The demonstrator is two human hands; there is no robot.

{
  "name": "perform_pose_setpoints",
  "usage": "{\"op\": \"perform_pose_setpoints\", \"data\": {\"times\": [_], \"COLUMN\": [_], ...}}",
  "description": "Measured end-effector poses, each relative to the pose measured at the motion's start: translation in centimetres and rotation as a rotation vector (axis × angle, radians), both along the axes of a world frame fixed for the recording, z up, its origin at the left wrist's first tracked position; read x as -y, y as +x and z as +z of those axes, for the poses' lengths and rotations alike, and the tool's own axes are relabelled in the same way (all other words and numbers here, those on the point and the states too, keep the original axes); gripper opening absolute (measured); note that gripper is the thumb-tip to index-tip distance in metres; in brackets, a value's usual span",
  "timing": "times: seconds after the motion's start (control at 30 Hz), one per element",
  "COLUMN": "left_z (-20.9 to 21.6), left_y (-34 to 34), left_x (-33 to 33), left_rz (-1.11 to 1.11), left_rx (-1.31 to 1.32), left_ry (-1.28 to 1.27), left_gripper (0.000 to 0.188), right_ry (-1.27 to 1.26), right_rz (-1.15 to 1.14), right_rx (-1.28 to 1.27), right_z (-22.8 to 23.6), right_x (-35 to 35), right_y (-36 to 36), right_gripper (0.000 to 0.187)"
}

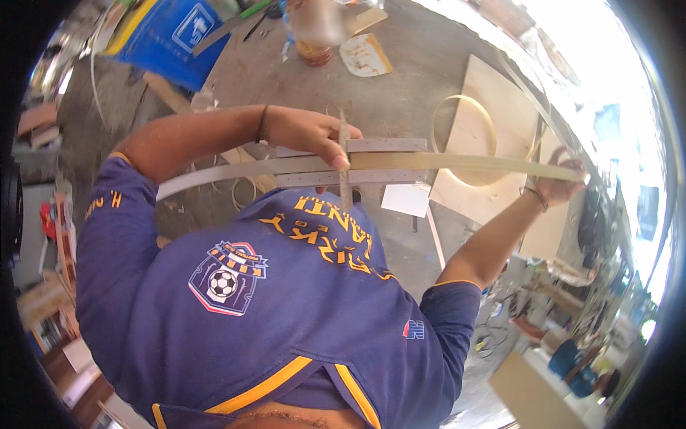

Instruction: The person prepares thin wood strips by using a piece of sandpaper to smooth the edges while holding the strips against a wooden guide.

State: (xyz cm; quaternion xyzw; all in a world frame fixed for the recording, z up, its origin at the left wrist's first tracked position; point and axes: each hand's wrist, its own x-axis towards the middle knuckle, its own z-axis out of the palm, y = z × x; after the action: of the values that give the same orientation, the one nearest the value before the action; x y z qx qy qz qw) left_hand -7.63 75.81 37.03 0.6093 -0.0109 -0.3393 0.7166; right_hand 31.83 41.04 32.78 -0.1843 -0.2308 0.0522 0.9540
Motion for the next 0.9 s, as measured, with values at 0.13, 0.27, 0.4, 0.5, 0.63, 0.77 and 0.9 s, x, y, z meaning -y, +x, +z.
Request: {"op": "perform_pose_setpoints", "data": {"times": [0.13,0.27,0.4,0.5,0.63,0.77,0.9], "left_z": [0.9,1.1,0.7,2.3,0.2,1.0,2.3], "left_y": [0.3,0.2,-0.3,1.2,2.5,4.6,6.9], "left_x": [1.9,3.6,5.0,5.6,7.0,9.1,11.2], "left_rz": [-0.032,-0.025,0.038,-0.021,0.049,0.115,0.144], "left_rx": [-0.055,-0.043,0.027,-0.012,0.105,0.009,0.062], "left_ry": [0.005,0.001,-0.008,-0.056,-0.043,-0.210,-0.233], "left_gripper": [0.061,0.063,0.065,0.068,0.070,0.070,0.064], "right_ry": [-0.049,0.036,-0.036,0.059,-0.225,0.046,0.203], "right_rz": [-0.033,0.124,0.009,0.200,0.051,0.358,0.499], "right_rx": [-0.097,0.005,-0.009,0.138,0.078,-0.026,0.041], "right_z": [-1.2,-1.6,-0.9,-1.7,-1.2,-5.1,-5.1], "right_x": [3.8,7.6,8.7,10.8,1.1,-3.3,-4.0], "right_y": [3.9,7.3,9.6,11.5,0.9,-7.5,-12.3], "right_gripper": [0.025,0.033,0.035,0.034,0.051,0.053,0.053]}}
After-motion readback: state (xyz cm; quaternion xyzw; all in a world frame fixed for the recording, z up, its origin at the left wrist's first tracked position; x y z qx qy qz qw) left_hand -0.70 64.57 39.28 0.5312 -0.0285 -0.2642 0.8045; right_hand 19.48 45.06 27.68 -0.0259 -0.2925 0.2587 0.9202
